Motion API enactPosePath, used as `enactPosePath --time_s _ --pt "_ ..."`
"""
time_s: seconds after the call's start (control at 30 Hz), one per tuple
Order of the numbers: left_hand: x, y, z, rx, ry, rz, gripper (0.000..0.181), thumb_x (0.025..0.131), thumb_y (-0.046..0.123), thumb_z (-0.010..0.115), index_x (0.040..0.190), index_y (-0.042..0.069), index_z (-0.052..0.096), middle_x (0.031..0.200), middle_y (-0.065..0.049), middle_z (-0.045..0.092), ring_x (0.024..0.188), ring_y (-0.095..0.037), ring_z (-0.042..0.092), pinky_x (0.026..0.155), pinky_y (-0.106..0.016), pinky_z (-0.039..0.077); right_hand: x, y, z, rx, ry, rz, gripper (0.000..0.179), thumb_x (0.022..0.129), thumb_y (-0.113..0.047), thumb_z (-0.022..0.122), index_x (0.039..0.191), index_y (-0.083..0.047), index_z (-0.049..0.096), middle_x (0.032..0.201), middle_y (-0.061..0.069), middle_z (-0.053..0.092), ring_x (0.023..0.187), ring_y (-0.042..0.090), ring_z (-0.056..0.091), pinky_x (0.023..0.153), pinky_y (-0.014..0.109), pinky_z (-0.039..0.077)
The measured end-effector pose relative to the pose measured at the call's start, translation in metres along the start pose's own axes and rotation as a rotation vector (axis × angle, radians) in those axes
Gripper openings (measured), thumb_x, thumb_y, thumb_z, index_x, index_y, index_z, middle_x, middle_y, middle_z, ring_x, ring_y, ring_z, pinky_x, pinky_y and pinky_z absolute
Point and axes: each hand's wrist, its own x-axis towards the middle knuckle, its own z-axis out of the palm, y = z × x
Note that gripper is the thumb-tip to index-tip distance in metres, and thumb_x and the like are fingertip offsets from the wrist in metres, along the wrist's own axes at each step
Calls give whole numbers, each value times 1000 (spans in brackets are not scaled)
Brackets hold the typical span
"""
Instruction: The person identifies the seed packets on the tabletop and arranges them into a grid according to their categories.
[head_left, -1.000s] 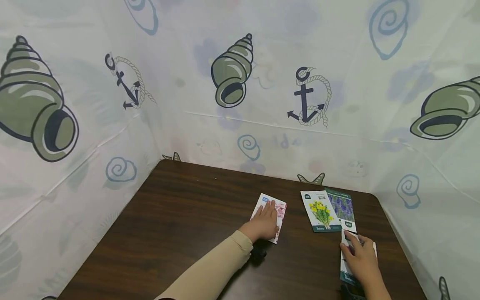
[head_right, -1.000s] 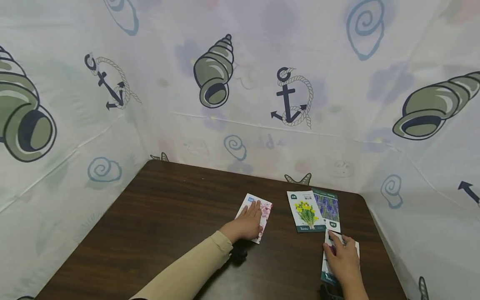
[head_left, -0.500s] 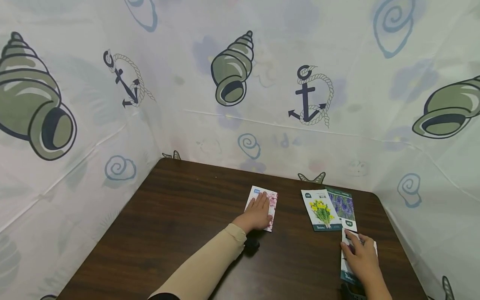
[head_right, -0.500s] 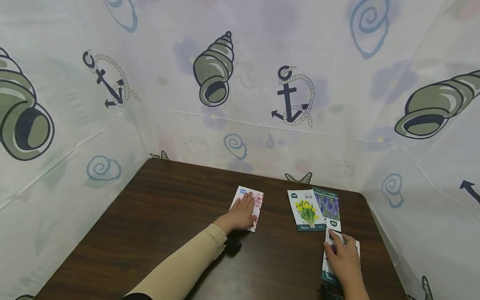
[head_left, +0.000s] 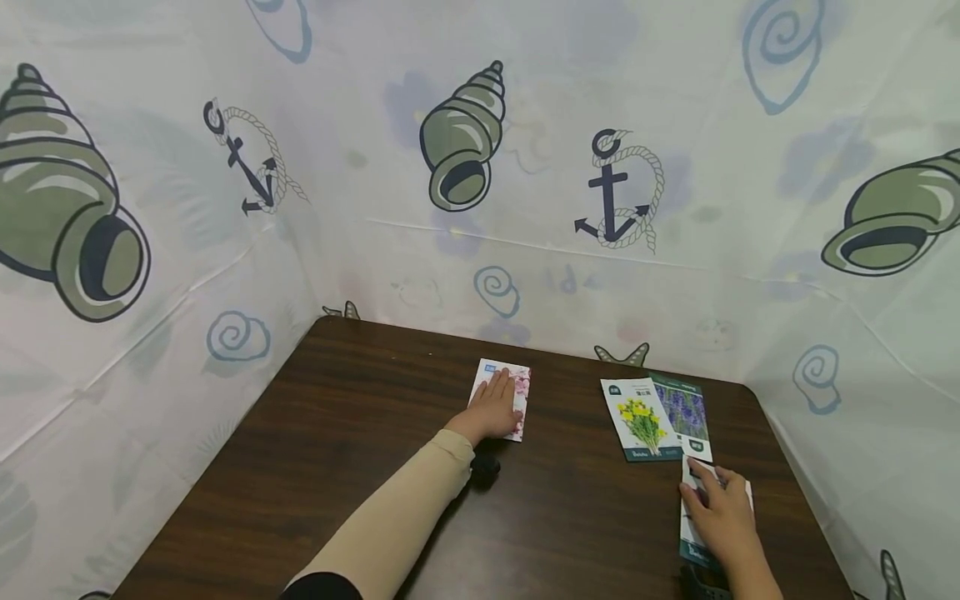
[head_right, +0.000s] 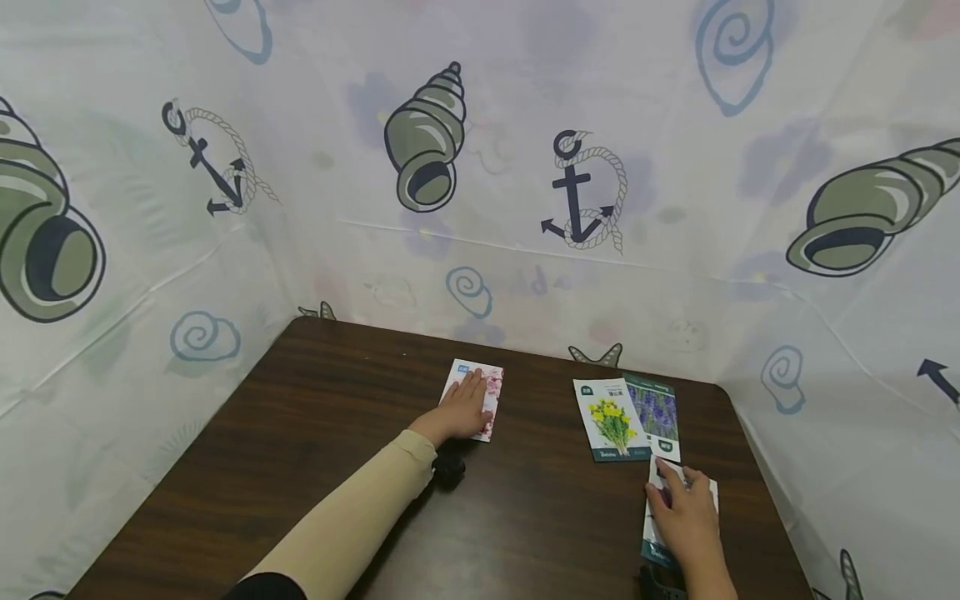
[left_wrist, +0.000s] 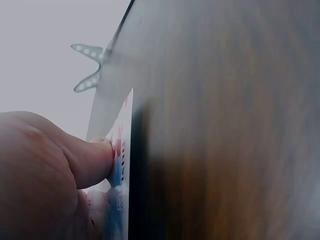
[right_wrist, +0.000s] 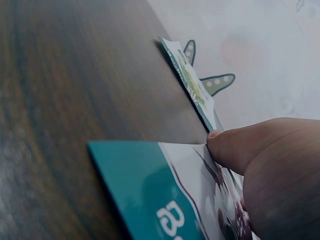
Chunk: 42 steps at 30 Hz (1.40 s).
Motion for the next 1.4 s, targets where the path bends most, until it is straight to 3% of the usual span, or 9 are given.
enactPosePath --time_s 0.23,0.53,0.9,1.1,1.4 --pt "6 -25 -8 -18 0 -8 79 106 43 42 164 8 1 172 -7 -13 159 -23 -15 129 -48 -6 -6 0 2 -10 41 -15 65 103 -49 51 153 -9 42 149 42 21 132 66 27 98 78 31" --pt "-1 -53 -27 -14 34 -3 77 106 41 43 163 3 7 172 -12 -5 160 -28 -7 129 -50 -1 -10 0 7 -9 29 1 70 102 -54 50 156 -10 39 150 42 20 134 64 25 100 78 30" --pt "14 -96 -36 -38 33 -27 84 103 45 49 164 8 5 172 -8 -8 160 -25 -10 129 -49 -4 -11 -2 5 -9 23 -12 69 103 -54 49 155 -9 40 150 42 19 134 66 24 99 79 29" --pt "16 -104 -38 -60 40 -4 84 102 45 49 164 8 7 172 -8 -7 160 -25 -9 129 -50 -4 -11 -3 3 -12 23 -21 68 103 -52 49 154 -8 41 150 43 20 134 66 23 98 79 29" --pt "16 -103 -37 -69 52 -8 83 103 45 49 164 9 7 172 -8 -7 160 -25 -10 129 -49 -5 -12 -2 4 -9 19 -21 68 104 -52 48 155 -8 40 149 43 20 132 65 25 97 79 31"
